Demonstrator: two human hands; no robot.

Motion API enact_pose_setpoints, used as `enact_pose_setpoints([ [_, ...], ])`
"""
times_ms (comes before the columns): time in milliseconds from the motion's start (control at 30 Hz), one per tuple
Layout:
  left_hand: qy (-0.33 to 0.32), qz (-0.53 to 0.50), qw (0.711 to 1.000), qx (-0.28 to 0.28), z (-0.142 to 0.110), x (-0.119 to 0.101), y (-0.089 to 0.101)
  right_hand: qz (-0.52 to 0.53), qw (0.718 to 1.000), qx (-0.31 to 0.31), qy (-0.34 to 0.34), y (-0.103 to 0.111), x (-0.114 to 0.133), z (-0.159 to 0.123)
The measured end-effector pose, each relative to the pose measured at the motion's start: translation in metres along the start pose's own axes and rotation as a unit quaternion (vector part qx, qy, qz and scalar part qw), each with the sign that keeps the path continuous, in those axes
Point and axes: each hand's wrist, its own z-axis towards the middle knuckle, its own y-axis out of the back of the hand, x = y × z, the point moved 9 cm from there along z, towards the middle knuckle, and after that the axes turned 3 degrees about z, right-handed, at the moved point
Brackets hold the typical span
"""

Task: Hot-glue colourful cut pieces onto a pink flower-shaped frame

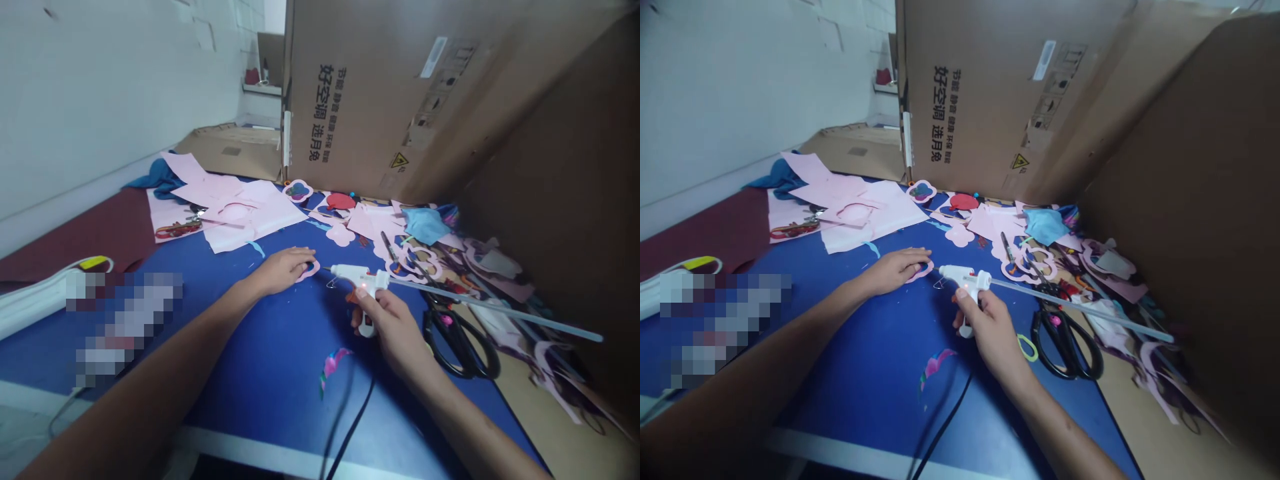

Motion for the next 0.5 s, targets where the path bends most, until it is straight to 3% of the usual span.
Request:
enact_pose_setpoints([
  [267,-0.012,0.030,0.999,-0.007,-0.003,-0.005,-0.003,-0.058,0.998,-0.012,0.004,0.003,-0.006,0.009],
  [500,-0.032,0.059,0.998,0.000,-0.006,-0.010,-0.006,-0.089,0.996,-0.011,0.026,-0.004,0.005,0.011],
])
